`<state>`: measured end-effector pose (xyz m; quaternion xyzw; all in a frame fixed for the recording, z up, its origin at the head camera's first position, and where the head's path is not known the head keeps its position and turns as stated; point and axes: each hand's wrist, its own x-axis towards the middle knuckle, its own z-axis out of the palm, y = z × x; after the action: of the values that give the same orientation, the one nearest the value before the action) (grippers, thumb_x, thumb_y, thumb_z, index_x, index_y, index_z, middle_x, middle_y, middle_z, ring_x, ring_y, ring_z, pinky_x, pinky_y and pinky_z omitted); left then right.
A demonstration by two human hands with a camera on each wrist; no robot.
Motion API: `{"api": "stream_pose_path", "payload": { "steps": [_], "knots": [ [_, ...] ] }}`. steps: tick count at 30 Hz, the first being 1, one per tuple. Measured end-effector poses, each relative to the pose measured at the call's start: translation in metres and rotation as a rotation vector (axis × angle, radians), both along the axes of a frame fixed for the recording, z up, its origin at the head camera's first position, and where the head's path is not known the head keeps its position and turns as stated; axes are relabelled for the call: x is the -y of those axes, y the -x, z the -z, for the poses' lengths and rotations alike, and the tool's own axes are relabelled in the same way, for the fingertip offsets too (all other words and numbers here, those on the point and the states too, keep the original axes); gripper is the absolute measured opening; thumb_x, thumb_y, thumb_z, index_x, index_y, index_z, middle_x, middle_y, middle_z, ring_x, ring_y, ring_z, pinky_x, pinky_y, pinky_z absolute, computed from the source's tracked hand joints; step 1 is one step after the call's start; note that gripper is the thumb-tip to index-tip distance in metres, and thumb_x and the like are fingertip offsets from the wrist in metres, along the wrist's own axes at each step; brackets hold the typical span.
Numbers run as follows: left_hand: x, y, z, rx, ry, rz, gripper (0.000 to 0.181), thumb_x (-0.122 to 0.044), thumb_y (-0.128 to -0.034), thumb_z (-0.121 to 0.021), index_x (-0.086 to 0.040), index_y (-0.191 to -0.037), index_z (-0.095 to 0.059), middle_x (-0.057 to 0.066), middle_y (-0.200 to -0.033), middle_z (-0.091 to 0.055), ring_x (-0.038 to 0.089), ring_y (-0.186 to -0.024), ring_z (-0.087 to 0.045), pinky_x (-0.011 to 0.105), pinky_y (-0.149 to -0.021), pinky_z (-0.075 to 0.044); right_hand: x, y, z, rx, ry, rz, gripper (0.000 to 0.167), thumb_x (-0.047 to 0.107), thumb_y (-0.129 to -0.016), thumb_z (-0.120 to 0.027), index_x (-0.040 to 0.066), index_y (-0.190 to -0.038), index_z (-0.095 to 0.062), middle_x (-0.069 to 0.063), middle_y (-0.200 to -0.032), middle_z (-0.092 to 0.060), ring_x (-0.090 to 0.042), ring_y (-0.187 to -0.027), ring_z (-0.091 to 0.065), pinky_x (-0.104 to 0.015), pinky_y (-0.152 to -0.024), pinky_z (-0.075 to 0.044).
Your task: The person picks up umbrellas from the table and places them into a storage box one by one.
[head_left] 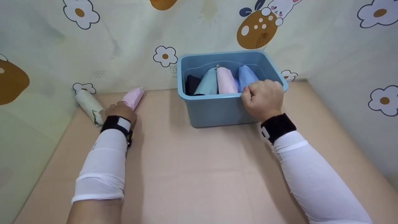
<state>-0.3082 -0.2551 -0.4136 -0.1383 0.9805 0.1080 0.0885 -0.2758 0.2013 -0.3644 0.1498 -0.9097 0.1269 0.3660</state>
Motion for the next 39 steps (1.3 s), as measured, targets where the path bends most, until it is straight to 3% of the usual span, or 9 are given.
{"api": "stream_pose_path", "payload": {
  "steps": [3, 8, 11, 16, 21, 27, 34, 39],
  "knots": [
    [-0.008, -0.007, -0.009, -0.04, -0.079, -0.002, 0.061, -0.027, -0.1053, -0.046, 0.016, -0.146, -0.036, 0.038, -0.131, -0.053, 0.052, -0.121, -0.054, 0.065, -0.111, -0.034, 0.001, 0.0, 0.0, 0.004, 0.002, -0.001, 0.047, 0.03, -0.096, -0.047, 0.009, -0.054, -0.049, -0.007, -0.051, -0.041, -0.032, -0.053, -0.045, -0.039, -0.058, -0.027],
    [-0.023, -0.011, -0.035, -0.208, -0.305, 0.047, 0.072, -0.039, -0.1074, -0.045, 0.013, -0.153, -0.028, 0.037, -0.132, -0.057, 0.05, -0.113, -0.063, 0.061, -0.097, -0.052, 0.0, 0.002, 0.0, -0.015, -0.01, -0.01, 0.047, 0.03, -0.095, -0.047, 0.009, -0.053, -0.05, -0.008, -0.051, -0.042, -0.033, -0.052, -0.045, -0.038, -0.056, -0.026],
    [-0.041, -0.011, -0.052, -0.288, -0.405, 0.087, 0.076, -0.039, -0.1053, -0.047, 0.011, -0.157, -0.022, 0.038, -0.139, -0.056, 0.049, -0.116, -0.065, 0.059, -0.095, -0.055, -0.001, 0.002, 0.0, -0.018, -0.016, -0.013, 0.049, 0.032, -0.095, -0.044, 0.009, -0.053, -0.05, -0.008, -0.051, -0.042, -0.033, -0.052, -0.046, -0.038, -0.055, -0.025],
    [-0.085, -0.017, -0.075, -0.273, -0.537, 0.137, 0.082, -0.04, -0.1052, -0.047, 0.002, -0.164, -0.008, 0.033, -0.157, -0.043, 0.044, -0.133, -0.057, 0.059, -0.106, -0.051, -0.001, 0.002, 0.001, -0.005, -0.004, -0.005, 0.049, 0.032, -0.096, -0.046, 0.009, -0.053, -0.051, -0.008, -0.051, -0.043, -0.033, -0.053, -0.047, -0.039, -0.056, -0.026],
    [-0.125, -0.023, -0.088, -0.309, -0.611, 0.146, 0.079, -0.043, -0.1063, -0.047, -0.004, -0.165, -0.012, 0.024, -0.162, -0.042, 0.039, -0.134, -0.056, 0.061, -0.111, -0.048, 0.0, 0.002, 0.001, -0.008, -0.004, -0.005, 0.046, 0.029, -0.095, -0.051, 0.008, -0.053, -0.052, -0.008, -0.051, -0.043, -0.033, -0.053, -0.047, -0.039, -0.056, -0.027],
    [-0.152, -0.024, -0.098, -0.389, -0.579, 0.189, 0.072, -0.031, -0.1031, -0.049, -0.006, -0.165, -0.02, 0.019, -0.158, -0.049, 0.034, -0.126, -0.061, 0.057, -0.109, -0.051, -0.001, 0.001, 0.001, -0.007, -0.006, -0.004, 0.048, 0.031, -0.096, -0.048, 0.008, -0.053, -0.052, -0.008, -0.051, -0.044, -0.033, -0.054, -0.047, -0.04, -0.056, -0.027],
    [-0.17, -0.02, -0.113, -0.382, -0.467, 0.188, 0.068, -0.033, -0.103, -0.051, -0.009, -0.162, -0.03, 0.016, -0.152, -0.057, 0.032, -0.121, -0.065, 0.054, -0.105, -0.055, -0.001, 0.001, 0.001, -0.006, -0.005, -0.007, 0.049, 0.032, -0.096, -0.047, 0.008, -0.054, -0.053, -0.009, -0.052, -0.044, -0.033, -0.054, -0.047, -0.039, -0.057, -0.027],
    [-0.189, -0.016, -0.123, -0.383, -0.349, 0.22, 0.068, -0.034, -0.1007, -0.052, -0.007, -0.16, -0.034, 0.016, -0.141, -0.064, 0.03, -0.112, -0.068, 0.05, -0.103, -0.056, -0.001, 0.001, 0.001, -0.015, -0.013, -0.006, 0.049, 0.033, -0.096, -0.046, 0.009, -0.053, -0.051, -0.009, -0.051, -0.045, -0.034, -0.053, -0.048, -0.04, -0.055, -0.027]
  ]
}}
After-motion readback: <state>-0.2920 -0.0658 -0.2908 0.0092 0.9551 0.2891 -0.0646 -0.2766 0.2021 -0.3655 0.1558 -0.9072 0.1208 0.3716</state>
